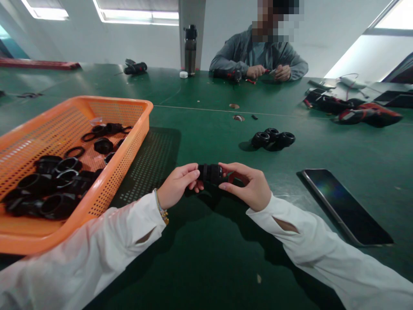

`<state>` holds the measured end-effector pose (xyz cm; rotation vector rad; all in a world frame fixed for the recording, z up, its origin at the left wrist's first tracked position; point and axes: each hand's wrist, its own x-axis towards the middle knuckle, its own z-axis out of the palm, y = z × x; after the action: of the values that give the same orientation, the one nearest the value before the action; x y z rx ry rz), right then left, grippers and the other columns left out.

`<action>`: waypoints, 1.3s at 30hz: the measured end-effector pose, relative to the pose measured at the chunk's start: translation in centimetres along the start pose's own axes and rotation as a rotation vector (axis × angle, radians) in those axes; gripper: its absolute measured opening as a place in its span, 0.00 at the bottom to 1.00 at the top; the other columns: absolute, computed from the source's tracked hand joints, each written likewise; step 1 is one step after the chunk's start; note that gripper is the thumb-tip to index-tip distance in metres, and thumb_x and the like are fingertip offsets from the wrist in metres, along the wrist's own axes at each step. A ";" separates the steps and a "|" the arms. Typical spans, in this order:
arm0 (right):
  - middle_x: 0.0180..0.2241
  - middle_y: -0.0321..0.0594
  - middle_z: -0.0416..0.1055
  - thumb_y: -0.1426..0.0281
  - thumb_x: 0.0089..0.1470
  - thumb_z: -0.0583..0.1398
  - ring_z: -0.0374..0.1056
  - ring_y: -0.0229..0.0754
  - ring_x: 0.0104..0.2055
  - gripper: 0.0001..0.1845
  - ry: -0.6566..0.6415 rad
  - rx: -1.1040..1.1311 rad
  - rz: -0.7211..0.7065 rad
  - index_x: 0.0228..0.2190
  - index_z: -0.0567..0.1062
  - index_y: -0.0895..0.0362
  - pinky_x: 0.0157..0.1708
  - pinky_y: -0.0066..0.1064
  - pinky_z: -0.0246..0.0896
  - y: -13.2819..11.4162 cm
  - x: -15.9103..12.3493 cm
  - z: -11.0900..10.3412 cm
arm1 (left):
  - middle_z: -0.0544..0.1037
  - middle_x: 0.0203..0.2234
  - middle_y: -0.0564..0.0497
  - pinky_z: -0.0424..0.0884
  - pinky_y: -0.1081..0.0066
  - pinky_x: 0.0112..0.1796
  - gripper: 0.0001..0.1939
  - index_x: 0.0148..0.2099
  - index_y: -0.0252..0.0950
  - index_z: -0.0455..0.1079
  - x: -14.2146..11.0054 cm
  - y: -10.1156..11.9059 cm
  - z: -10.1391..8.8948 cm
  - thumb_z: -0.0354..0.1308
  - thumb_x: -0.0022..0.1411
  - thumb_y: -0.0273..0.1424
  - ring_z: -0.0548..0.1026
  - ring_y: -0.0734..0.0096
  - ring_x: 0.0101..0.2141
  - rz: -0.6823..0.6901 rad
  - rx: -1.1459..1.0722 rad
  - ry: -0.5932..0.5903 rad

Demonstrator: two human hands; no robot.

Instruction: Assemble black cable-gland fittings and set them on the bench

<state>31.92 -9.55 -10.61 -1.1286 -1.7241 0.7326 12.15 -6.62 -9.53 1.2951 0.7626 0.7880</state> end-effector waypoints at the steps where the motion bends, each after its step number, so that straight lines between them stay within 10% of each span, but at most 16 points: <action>1: 0.33 0.41 0.76 0.68 0.43 0.65 0.71 0.42 0.34 0.19 0.003 -0.008 -0.004 0.41 0.77 0.55 0.32 0.34 0.69 0.0 0.0 0.0 | 0.61 0.13 0.59 0.61 0.75 0.23 0.17 0.23 0.35 0.59 0.0 0.0 0.0 0.58 0.51 0.41 0.67 0.75 0.20 -0.002 0.002 0.000; 39: 0.31 0.38 0.76 0.71 0.42 0.65 0.71 0.40 0.32 0.15 0.058 -0.066 -0.015 0.36 0.77 0.56 0.31 0.32 0.68 -0.3 0.1 0.1 | 0.62 0.13 0.59 0.62 0.75 0.24 0.18 0.23 0.35 0.59 0.0 0.0 0.1 0.58 0.51 0.43 0.67 0.76 0.20 0.007 -0.014 -0.017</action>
<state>31.68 -9.61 -10.37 -1.1692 -1.7173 0.6315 12.23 -6.68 -9.56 1.2914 0.7380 0.7857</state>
